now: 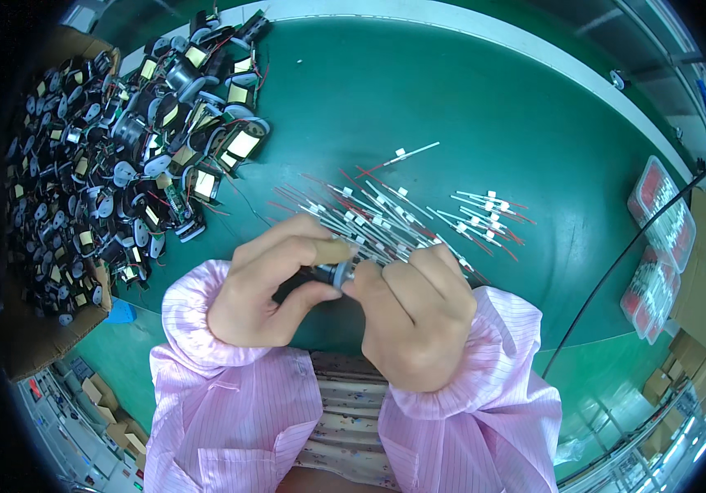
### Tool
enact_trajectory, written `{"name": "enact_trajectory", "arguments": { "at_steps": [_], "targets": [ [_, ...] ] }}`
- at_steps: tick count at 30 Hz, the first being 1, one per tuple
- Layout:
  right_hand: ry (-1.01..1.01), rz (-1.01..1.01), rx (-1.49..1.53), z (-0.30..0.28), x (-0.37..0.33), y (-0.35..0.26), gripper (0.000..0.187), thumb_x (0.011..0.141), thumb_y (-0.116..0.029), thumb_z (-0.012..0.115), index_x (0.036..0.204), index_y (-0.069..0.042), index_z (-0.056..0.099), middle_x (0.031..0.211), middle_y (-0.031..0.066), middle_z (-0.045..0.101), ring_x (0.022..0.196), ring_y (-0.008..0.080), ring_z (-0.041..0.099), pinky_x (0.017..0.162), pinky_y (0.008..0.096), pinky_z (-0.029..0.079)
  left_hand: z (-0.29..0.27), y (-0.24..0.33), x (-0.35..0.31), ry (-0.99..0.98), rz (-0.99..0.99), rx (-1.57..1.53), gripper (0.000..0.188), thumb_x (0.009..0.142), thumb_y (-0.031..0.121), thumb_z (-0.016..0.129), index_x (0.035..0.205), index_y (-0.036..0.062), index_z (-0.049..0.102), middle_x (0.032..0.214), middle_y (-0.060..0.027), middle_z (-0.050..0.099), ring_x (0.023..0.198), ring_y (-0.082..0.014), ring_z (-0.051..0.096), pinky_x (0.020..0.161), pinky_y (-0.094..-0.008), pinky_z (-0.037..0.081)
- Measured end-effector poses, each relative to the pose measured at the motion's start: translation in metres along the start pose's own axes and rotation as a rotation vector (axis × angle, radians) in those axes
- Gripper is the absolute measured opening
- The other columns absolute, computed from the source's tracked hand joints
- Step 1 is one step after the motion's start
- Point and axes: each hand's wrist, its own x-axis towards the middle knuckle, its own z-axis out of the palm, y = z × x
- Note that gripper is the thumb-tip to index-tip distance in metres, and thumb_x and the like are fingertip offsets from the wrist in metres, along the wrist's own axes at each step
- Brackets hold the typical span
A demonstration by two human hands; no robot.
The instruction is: Assembling electronic components by inserting internal parts and wires into plastic housings on a production line.
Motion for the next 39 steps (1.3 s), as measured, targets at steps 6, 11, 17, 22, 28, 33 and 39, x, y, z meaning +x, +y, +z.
{"name": "enact_trajectory", "arguments": {
  "at_steps": [6, 11, 17, 22, 28, 33, 39],
  "targets": [
    [-0.134, 0.118, 0.095, -0.018, 0.024, 0.029, 0.007, 0.071, 0.003, 0.063, 0.078, 0.001, 0.066, 0.067, 0.0123, 0.061, 0.054, 0.0253, 0.055, 0.052, 0.0341, 0.044, -0.020, -0.003, 0.011, 0.047, -0.022, 0.246, 0.038, 0.072, -0.004, 0.067, 0.108, -0.0040, 0.057, 0.097, -0.0178, 0.055, 0.086, -0.0344, 0.055, 0.075, -0.0400, 0.047],
    [-0.149, 0.586, 0.315, -0.045, 0.085, 0.104, 0.021, 0.090, -0.015, 0.056, 0.086, 0.003, 0.066, 0.064, 0.0043, 0.062, 0.062, 0.0075, 0.055, 0.056, 0.0242, 0.043, -0.058, -0.035, 0.037, 0.260, 0.066, 1.465, 0.025, 0.071, 0.001, 0.058, 0.096, -0.0003, 0.062, 0.110, -0.0164, 0.054, 0.105, -0.0318, 0.050, 0.087, -0.0392, 0.043],
    [0.057, 0.115, -0.156, -0.014, 0.077, 0.106, 0.033, 0.075, -0.003, 0.067, 0.107, -0.003, 0.062, 0.104, 0.0177, 0.064, 0.094, 0.0354, 0.061, 0.085, 0.0361, 0.048, -0.064, -0.048, 0.033, 0.111, -0.058, 1.441, 0.029, 0.065, -0.006, 0.067, 0.094, 0.0008, 0.065, 0.118, -0.0153, 0.054, 0.112, -0.0331, 0.047, 0.093, -0.0440, 0.040],
    [-0.241, -0.106, -0.414, 0.015, 0.041, 0.083, 0.013, 0.067, -0.002, 0.062, 0.079, -0.006, 0.063, 0.080, 0.0065, 0.054, 0.080, 0.0244, 0.055, 0.070, 0.0360, 0.048, -0.057, -0.021, 0.033, 0.234, 0.123, 1.212, 0.024, 0.063, -0.009, 0.067, 0.085, -0.0017, 0.059, 0.105, -0.0134, 0.061, 0.104, -0.0303, 0.055, 0.092, -0.0424, 0.043],
    [-0.228, -0.184, -0.532, 0.018, 0.045, 0.091, 0.006, 0.069, -0.005, 0.061, 0.074, -0.005, 0.058, 0.073, 0.0065, 0.053, 0.072, 0.0235, 0.057, 0.063, 0.0352, 0.048, -0.041, 0.000, 0.014, 0.419, 0.129, -0.242, 0.032, 0.068, -0.014, 0.050, 0.096, -0.0002, 0.044, 0.081, -0.0180, 0.062, 0.075, -0.0256, 0.065, 0.080, -0.0399, 0.053],
    [-0.103, 0.074, 0.216, -0.023, 0.048, 0.045, 0.011, 0.077, 0.001, 0.063, 0.088, -0.001, 0.061, 0.075, 0.0113, 0.064, 0.062, 0.0218, 0.063, 0.058, 0.0297, 0.050, -0.033, 0.000, 0.011, 0.446, -0.158, -0.937, 0.022, 0.079, 0.001, 0.042, 0.100, -0.0007, 0.046, 0.072, -0.0160, 0.051, 0.061, -0.0271, 0.057, 0.047, -0.0376, 0.054],
    [-0.249, 0.665, 1.080, -0.029, 0.021, 0.019, 0.010, 0.088, 0.003, 0.059, 0.097, 0.005, 0.059, 0.077, 0.0095, 0.066, 0.067, 0.0117, 0.062, 0.061, 0.0241, 0.050, -0.023, -0.023, 0.012, 0.374, -0.155, -0.987, 0.024, 0.084, -0.008, 0.039, 0.103, -0.0007, 0.053, 0.102, -0.0254, 0.059, 0.065, -0.0255, 0.062, 0.045, -0.0288, 0.048]
  ]
}}
